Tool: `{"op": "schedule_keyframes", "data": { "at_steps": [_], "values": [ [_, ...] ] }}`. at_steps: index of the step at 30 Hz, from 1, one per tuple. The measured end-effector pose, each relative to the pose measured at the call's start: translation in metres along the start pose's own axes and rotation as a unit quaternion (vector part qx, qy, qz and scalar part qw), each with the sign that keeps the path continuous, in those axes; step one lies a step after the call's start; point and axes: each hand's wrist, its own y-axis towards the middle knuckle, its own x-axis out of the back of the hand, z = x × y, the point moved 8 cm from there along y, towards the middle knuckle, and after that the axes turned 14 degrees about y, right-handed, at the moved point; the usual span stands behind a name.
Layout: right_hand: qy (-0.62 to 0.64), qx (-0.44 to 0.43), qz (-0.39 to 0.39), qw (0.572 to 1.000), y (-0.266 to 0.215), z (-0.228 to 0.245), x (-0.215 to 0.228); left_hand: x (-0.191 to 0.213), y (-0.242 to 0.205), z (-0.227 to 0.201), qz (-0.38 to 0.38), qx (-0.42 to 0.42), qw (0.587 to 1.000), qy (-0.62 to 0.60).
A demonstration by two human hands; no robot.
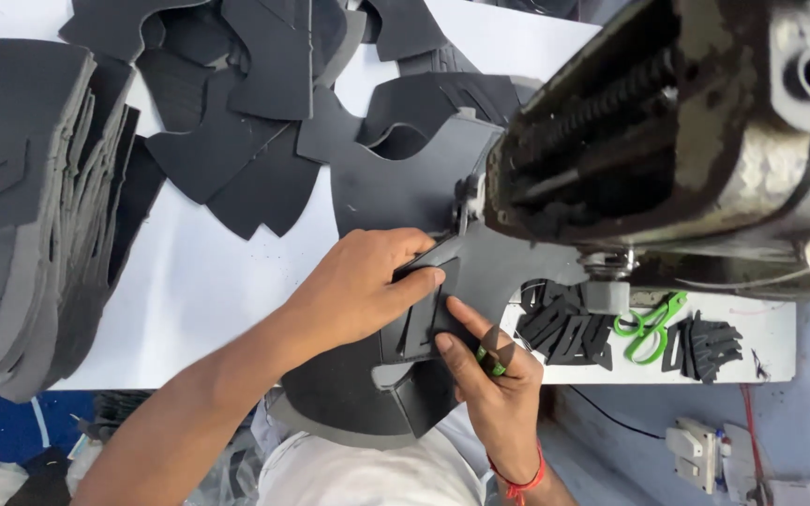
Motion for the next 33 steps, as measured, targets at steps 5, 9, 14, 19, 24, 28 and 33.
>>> {"op": "schedule_keyframes", "data": {
  "at_steps": [5, 9, 14, 19, 24, 28, 33],
  "values": [
    [-0.016, 0.015, -0.011, 1.0, 0.009, 0.006, -0.002, 0.004, 0.014, 0.006, -0.023, -0.036, 0.999, -0.009],
    [0.016, 0.012, -0.009, 1.0, 0.018, 0.01, -0.004, 0.004, 0.025, 0.008, -0.008, -0.022, 1.0, 0.008],
    [0.01, 0.011, -0.009, 1.0, 0.028, 0.015, -0.002, 0.006, 0.029, 0.008, -0.045, -0.041, 0.998, -0.001],
    [0.026, 0.039, 0.003, 0.999, 0.036, 0.023, -0.002, 0.008, 0.02, -0.002, -0.04, 0.007, 0.999, 0.036],
    [0.019, 0.067, 0.01, 0.998, 0.039, 0.022, -0.002, 0.007, 0.018, -0.01, -0.078, -0.039, 0.99, 0.107],
    [0.034, 0.062, 0.012, 0.997, 0.035, 0.025, -0.01, 0.003, 0.022, 0.002, -0.071, -0.035, 0.992, 0.094],
    [0.057, 0.067, -0.017, 0.996, 0.033, 0.017, -0.005, 0.01, 0.023, -0.004, -0.039, -0.013, 0.996, 0.08]
  ]
}}
